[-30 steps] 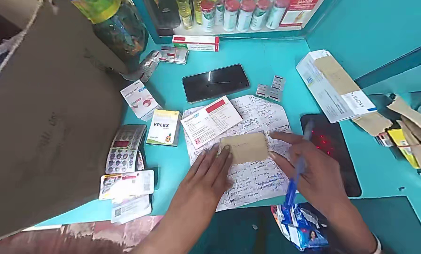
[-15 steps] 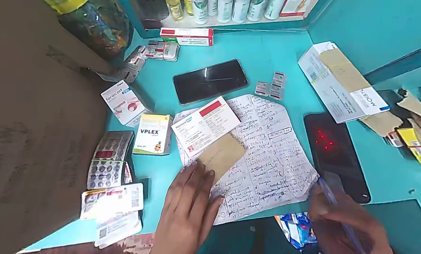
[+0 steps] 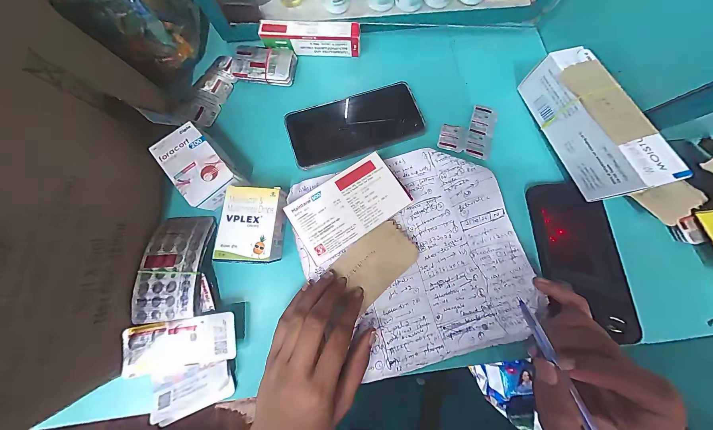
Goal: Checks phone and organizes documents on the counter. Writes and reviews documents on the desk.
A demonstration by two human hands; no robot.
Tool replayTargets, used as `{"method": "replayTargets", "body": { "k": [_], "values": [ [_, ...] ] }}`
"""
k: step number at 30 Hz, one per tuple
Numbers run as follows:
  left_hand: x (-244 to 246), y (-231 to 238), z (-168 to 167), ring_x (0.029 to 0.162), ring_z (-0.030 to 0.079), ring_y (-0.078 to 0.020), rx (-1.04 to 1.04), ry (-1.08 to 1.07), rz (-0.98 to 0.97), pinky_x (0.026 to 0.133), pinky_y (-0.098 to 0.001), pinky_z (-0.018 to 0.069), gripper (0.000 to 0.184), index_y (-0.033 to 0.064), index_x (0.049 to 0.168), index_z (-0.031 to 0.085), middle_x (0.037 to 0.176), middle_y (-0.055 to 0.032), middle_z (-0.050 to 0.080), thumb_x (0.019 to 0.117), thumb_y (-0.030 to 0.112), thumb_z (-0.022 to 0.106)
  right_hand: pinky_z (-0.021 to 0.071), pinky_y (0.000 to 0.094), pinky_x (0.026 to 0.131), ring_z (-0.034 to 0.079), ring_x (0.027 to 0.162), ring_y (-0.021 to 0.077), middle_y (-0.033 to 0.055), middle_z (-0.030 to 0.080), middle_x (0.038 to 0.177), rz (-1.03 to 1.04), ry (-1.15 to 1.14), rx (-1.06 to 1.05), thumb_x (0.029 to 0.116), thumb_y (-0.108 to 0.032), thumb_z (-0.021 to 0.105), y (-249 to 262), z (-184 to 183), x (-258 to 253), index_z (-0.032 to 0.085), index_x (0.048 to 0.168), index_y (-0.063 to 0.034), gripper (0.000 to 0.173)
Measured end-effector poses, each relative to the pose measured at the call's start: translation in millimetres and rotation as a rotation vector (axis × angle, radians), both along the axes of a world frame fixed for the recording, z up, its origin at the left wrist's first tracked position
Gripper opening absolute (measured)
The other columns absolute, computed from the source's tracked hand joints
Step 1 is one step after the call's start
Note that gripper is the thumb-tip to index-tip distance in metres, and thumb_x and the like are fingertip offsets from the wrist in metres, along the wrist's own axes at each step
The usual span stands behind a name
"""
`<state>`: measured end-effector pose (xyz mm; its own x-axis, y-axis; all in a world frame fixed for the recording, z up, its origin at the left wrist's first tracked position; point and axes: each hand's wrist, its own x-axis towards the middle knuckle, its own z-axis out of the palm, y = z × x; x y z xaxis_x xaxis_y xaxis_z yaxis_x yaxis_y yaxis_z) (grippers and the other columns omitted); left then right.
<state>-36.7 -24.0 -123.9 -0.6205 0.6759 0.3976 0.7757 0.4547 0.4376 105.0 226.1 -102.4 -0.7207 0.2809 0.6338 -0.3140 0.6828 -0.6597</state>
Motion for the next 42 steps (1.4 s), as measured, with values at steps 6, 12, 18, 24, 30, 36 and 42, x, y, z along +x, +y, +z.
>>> {"method": "replayTargets", "body": {
  "k": [6,12,18,24,30,36,42],
  "values": [
    [-0.9,-1.0,0.8,0.137,0.05,-0.0236,-0.006,-0.006,-0.006,0.116,-0.0371,0.0359,0.037,0.0143,0.128,0.064,0.133,-0.0107,0.063,0.1054,0.04,0.05,0.0542,0.0184,0.081,0.063,0.088,0.0025,-0.0068,0.06,0.09,-0.007,-0.076,0.038,0.1029,-0.029,0.056,1.3,-2.4,16.3,0.057,0.098,-0.0192,0.011],
    [-2.1,-2.7,-0.9,0.136,0.051,-0.0233,0.0,-0.009,-0.015,0.116,-0.0364,0.0374,0.036,0.0141,0.126,0.065,0.131,-0.0105,0.064,0.1047,0.04,0.051,0.0518,0.0179,0.074,0.059,0.074,0.0049,-0.0033,0.056,0.08,0.107,-0.1,0.034,0.1019,-0.024,0.054,0.4,1.6,13.3,0.056,0.093,-0.0167,0.012],
    [-2.1,-3.4,0.0,0.136,0.052,-0.0227,0.011,-0.019,-0.005,0.116,-0.036,0.0374,0.036,0.0135,0.125,0.067,0.13,-0.0109,0.065,0.1045,0.039,0.052,0.0513,0.0178,0.071,0.059,0.072,0.0053,-0.0025,0.056,0.079,0.145,-0.1,-0.009,0.1012,-0.022,0.054,2.6,2.9,10.8,0.056,0.092,-0.0161,0.012],
    [-0.2,-3.2,0.4,0.134,0.053,-0.0218,0.034,-0.028,0.025,0.115,-0.0344,0.0382,0.034,0.0133,0.122,0.068,0.128,-0.0102,0.066,0.1044,0.037,0.052,0.0515,0.0143,0.079,0.062,0.083,-0.0022,-0.0098,0.062,0.089,-0.007,-0.035,-0.076,0.1044,-0.03,0.055,-3.2,-1.5,7.3,0.06,0.099,-0.0195,0.013],
    [-1.1,-1.1,1.6,0.134,0.053,-0.0212,0.019,-0.038,0.027,0.115,-0.0342,0.038,0.032,0.0135,0.121,0.068,0.127,-0.0101,0.066,0.1035,0.035,0.053,0.051,0.0129,0.079,0.062,0.084,-0.0033,-0.0113,0.063,0.09,-0.004,-0.066,-0.112,0.1041,-0.026,0.055,-1.4,1.1,3.0,0.061,0.101,-0.0201,0.009],
    [-2.9,-2.0,2.4,0.135,0.052,-0.0204,0.026,-0.057,0.008,0.116,-0.034,0.0365,0.03,0.0133,0.121,0.067,0.128,-0.0095,0.065,0.1036,0.034,0.053,0.0529,0.0196,0.088,0.063,0.095,0.002,-0.009,0.061,0.097,0.014,-0.086,-0.145,0.0973,-0.023,0.063,-3.0,1.6,-12.6,0.057,0.108,-0.0218,0.012],
    [-2.3,-1.9,3.6,0.136,0.05,-0.0187,0.02,-0.083,0.011,0.117,-0.0324,0.0353,0.026,0.014,0.119,0.066,0.128,-0.0077,0.064,0.1037,0.032,0.054,0.0524,0.023,0.093,0.062,0.095,0.0024,-0.0073,0.06,0.096,0.055,-0.127,-0.134,0.0961,-0.018,0.066,5.7,31.9,-24.1,0.057,0.104,-0.0193,0.012]
  ]
}}
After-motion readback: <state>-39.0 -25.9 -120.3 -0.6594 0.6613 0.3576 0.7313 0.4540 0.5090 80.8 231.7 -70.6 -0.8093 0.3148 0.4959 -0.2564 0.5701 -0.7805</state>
